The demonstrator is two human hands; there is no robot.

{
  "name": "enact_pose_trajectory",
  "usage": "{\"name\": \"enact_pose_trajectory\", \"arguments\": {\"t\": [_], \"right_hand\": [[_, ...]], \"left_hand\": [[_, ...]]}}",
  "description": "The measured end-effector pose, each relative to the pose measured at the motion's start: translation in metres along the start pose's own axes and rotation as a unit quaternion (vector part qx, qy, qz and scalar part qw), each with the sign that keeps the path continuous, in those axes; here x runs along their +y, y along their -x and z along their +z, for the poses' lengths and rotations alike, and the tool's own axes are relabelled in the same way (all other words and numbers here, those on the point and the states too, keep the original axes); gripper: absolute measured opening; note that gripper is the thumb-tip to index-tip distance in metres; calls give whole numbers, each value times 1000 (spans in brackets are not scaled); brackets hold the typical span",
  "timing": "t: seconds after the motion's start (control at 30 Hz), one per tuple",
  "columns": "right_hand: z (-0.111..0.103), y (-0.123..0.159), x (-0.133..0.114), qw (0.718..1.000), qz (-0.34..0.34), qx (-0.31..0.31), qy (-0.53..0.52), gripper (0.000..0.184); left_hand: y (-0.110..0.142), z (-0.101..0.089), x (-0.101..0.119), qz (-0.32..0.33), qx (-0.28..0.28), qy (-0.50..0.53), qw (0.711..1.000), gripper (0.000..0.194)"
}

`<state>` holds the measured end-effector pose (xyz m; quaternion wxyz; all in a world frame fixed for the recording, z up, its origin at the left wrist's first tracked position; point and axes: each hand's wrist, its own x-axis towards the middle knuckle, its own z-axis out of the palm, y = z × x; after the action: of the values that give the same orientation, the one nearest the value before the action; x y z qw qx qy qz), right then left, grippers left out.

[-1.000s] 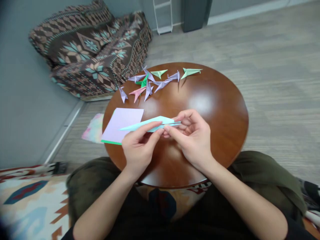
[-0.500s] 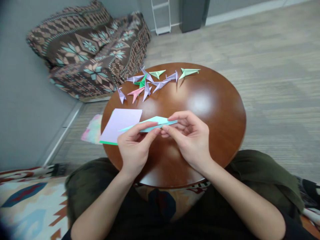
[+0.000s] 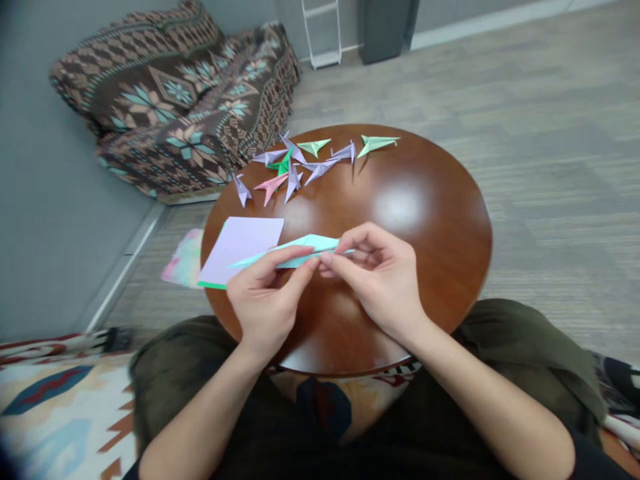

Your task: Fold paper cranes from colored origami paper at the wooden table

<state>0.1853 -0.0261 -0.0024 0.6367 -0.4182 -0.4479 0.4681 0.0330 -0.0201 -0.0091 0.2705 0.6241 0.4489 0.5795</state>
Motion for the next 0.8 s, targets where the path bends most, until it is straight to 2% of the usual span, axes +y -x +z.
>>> {"name": "enact_pose_trajectory", "arguments": {"t": [0.17, 0.4, 0.53, 0.67, 0.8], "right_hand": [[-2, -1, 1, 1000, 1, -18, -16, 21], [-1, -1, 2, 1000, 12, -19, -19, 23], [1, 0, 7, 997, 46, -21, -53, 32], [2, 0, 8, 994, 60, -33, -89, 27], [1, 0, 8, 994, 59, -30, -87, 28]], "left_hand": [[0, 0, 2, -9, -6, 28, 1000, 14], [-2, 4, 7, -75, -1, 83, 994, 10], [2, 5, 3, -18, 4, 39, 999, 9], [4, 4, 3, 60, 12, -9, 998, 14], [4, 4, 5, 77, 16, -16, 997, 15]]}}
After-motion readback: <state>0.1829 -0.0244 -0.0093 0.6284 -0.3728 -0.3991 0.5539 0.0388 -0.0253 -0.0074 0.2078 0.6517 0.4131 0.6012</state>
